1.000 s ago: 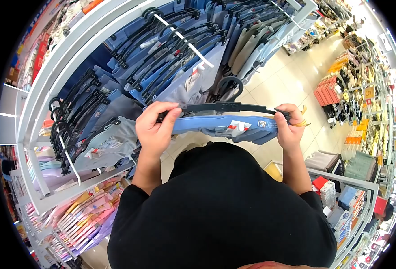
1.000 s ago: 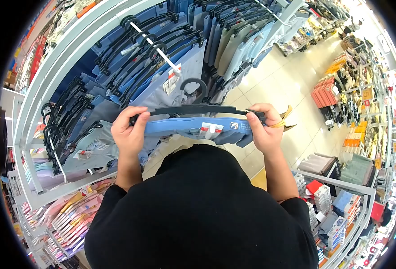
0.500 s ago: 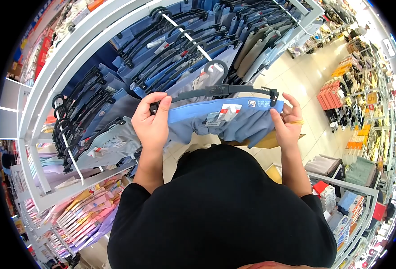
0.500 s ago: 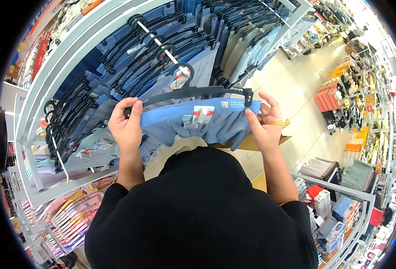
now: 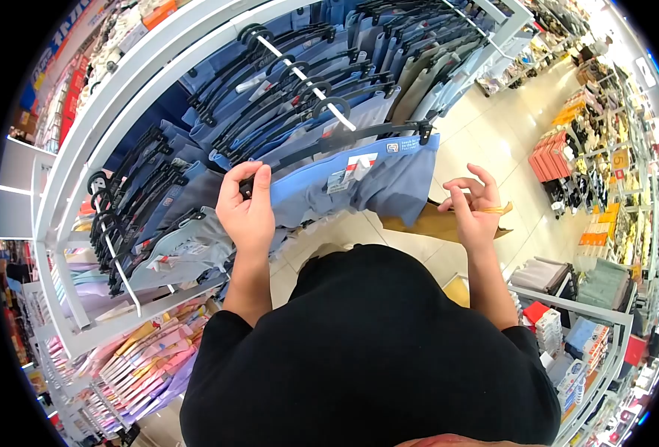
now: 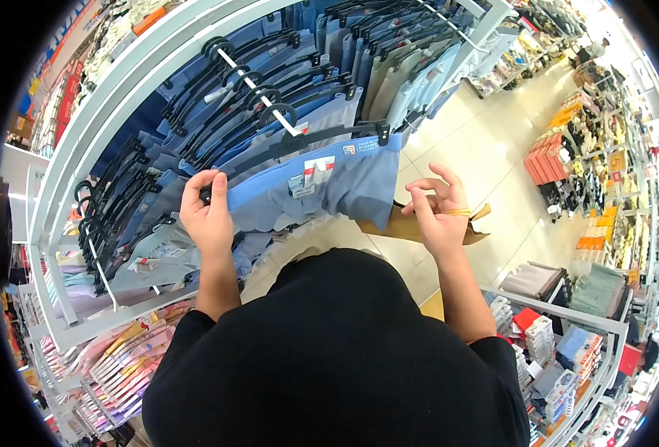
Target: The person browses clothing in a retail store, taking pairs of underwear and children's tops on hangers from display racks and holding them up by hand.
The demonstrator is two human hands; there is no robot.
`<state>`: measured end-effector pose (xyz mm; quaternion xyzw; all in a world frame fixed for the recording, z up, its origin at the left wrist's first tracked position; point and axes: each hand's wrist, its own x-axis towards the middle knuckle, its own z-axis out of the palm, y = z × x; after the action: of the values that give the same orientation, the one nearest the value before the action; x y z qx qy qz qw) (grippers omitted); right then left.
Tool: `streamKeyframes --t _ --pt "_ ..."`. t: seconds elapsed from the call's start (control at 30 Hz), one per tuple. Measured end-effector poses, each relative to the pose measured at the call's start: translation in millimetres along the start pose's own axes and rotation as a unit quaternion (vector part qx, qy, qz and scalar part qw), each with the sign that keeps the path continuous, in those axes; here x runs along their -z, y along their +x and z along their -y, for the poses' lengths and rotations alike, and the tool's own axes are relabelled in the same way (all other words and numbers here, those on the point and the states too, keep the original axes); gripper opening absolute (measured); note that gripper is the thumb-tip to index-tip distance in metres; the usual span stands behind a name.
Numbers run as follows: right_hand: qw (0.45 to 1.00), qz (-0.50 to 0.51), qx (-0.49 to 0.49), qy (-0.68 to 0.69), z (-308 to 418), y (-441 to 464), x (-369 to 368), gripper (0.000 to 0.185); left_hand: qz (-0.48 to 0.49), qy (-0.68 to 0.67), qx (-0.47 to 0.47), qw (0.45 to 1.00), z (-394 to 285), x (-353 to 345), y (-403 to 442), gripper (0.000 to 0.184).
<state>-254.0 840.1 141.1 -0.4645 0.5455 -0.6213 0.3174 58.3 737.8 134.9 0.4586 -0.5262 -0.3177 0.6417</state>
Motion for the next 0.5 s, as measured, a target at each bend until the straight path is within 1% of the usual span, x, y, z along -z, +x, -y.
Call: streamKeyframes --t 0.17,0.2,0.3,0.33,0.37,0.4,0.43,0.47,0.5 --pt "1.000 -0.025 -0.013 -0.012 -11 -10 17 0.042 0.015 -0.058 0.049 0.997 34 -6 -12 0.014" --pt "0.999 -0.031 -0.016 -0.010 -14 -13 20 0.041 0.014 -0.063 0.074 0.995 48 -4 -16 0.019" --pt "0.999 -0.034 -0.030 -0.009 -20 -19 31 0.039 0.016 -0.159 0.101 0.982 73 -16 -37 0.030" --pt "0.999 -0.031 -0.034 -0.011 -22 -21 35 0.038 0.073 -0.128 0.131 0.980 83 -14 -47 0.041" --pt "0.999 -0.025 -0.045 -0.005 -23 -23 39 0.037 0.074 -0.075 0.151 0.983 94 -20 -59 0.045" --pt "0.998 -0.018 -0.057 0.001 -25 -25 44 0.035 0.094 -0.032 0.193 0.976 114 -22 -75 0.048" --pt "0.998 -0.012 -0.069 0.006 -26 -27 48 0.034 0.140 0.039 0.231 0.962 138 -17 -94 0.052" --pt "0.997 -0.011 -0.071 -0.002 -26 -27 51 0.031 0.185 0.031 0.343 0.920 146 -16 -111 0.044" --pt "0.997 -0.012 -0.077 -0.004 -27 -28 56 0.030 0.195 -0.022 0.510 0.838 158 -15 -124 0.038"
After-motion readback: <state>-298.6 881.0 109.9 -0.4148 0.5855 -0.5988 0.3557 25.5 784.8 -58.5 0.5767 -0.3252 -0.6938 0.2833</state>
